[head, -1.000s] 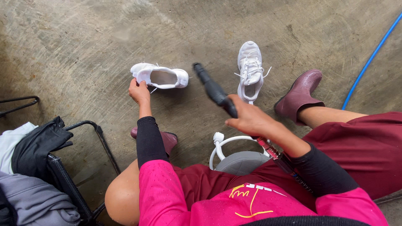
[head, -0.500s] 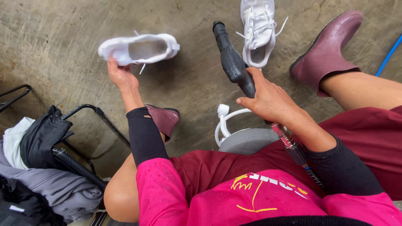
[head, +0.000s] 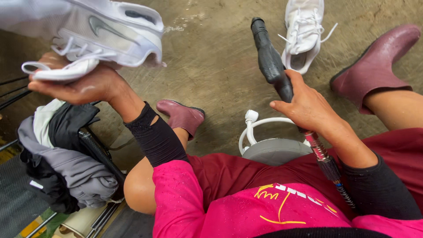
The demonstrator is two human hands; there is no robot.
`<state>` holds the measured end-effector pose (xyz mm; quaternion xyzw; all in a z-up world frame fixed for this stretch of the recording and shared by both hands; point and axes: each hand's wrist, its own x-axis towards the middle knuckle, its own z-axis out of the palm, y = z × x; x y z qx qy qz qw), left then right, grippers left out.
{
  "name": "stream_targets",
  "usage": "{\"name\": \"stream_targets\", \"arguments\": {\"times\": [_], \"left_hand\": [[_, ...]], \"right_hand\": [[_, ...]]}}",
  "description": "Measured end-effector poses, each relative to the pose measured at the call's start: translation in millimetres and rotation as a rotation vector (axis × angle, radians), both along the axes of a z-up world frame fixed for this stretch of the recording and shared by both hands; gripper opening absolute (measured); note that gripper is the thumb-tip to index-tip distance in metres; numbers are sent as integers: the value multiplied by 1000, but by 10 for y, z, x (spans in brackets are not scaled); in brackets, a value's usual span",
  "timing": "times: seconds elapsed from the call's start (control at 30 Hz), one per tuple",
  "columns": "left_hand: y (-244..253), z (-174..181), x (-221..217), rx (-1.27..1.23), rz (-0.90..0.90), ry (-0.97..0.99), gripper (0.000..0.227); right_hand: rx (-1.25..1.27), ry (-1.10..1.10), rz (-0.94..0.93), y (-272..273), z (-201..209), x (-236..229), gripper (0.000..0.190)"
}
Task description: The person washes white shoes using a high-pressure water sprayer while seated. The person holds the shoes by hand and uses the sprayer to rinse different parts of the shoes.
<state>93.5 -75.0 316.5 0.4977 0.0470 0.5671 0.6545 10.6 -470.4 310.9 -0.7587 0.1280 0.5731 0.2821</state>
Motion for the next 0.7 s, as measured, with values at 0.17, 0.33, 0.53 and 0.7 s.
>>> {"name": "stream_targets", "arguments": {"times": [0.17, 0.33, 0.53, 0.7], "left_hand": [[-158, 337, -73, 9, 2, -70, 28], [-127, -106, -17, -208, -14, 70, 23], [-23, -889, -79, -464, -21, 257, 32], [-78, -1214, -66, -660, -36, 417, 46]], "right_hand": [[3, -48, 1, 3, -45, -81, 84], [-10, -47, 10, 5, -92, -109, 81], [10, -75, 11, -10, -161, -123, 82], [-3, -77, -6, -20, -198, -92, 84]]}}
